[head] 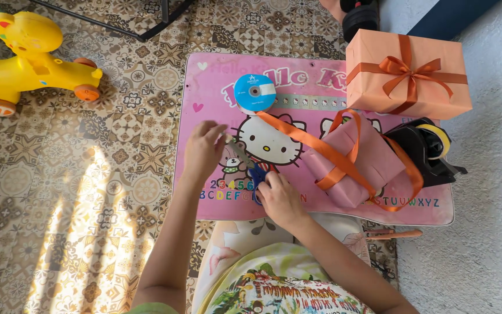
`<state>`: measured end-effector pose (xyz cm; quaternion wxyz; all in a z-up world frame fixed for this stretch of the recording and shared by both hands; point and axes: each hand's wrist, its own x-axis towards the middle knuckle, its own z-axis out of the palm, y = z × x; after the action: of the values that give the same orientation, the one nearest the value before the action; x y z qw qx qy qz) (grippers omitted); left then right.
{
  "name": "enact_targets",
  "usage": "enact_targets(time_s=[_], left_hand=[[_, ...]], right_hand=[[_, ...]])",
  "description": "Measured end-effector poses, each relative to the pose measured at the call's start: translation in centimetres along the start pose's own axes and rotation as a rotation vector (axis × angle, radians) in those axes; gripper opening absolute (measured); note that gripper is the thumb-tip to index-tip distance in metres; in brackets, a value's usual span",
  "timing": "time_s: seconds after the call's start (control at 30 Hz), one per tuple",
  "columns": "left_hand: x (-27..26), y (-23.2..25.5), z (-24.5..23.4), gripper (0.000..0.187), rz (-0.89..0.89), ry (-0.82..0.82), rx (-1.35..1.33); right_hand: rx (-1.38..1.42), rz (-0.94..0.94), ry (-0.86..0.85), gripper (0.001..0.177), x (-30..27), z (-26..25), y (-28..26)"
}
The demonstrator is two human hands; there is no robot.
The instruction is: The person wraps a pink gift box with an orange ribbon. They cut the ribbon with scissors, wrap it around the box, and tie a decorative bow on top.
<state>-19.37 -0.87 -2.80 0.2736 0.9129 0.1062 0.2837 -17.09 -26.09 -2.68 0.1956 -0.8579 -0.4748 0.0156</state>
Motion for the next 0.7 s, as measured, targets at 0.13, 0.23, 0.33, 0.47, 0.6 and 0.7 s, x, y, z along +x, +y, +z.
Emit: enact_targets(time_s=[0.13,0.23,0.33,0.47,0.6,0.7], left_hand=[[5.0,1.5,4.3,0.030,0.235,-0.082,0.060],[8.3,1.6,7.1,0.034,0.376,-0.170,0.162],[10.3,0.8,8.7,0.029,0.405,-0.332,0.222],[11.6,-0.3,9.6,0.014,0.353,-0.470,0.090],[11.6,-0.8,9.5,0.003,0.314,-0.464,-0.189],[10.9,-0.6,9.5,0.008,0.270,-0.452,-0.343]], right_hand=[[0.058,0.283,-0.121,0.036,-1.4,0.8,1.3],[-0.013,0.399,-0.311,0.047,-2.5,0.5,2.2],[0.205,0.398,-0.254,0.047,-4.3,-0.8,3.0],[1.434,0.886,-0.480,0.049,-7.8,-2.2,3.0],[1.822,0.874,-0.376,0.060,-9.6,-1.6,1.8],[1.847,0.796,-0.212,0.057,-8.9,0.4,1.1]])
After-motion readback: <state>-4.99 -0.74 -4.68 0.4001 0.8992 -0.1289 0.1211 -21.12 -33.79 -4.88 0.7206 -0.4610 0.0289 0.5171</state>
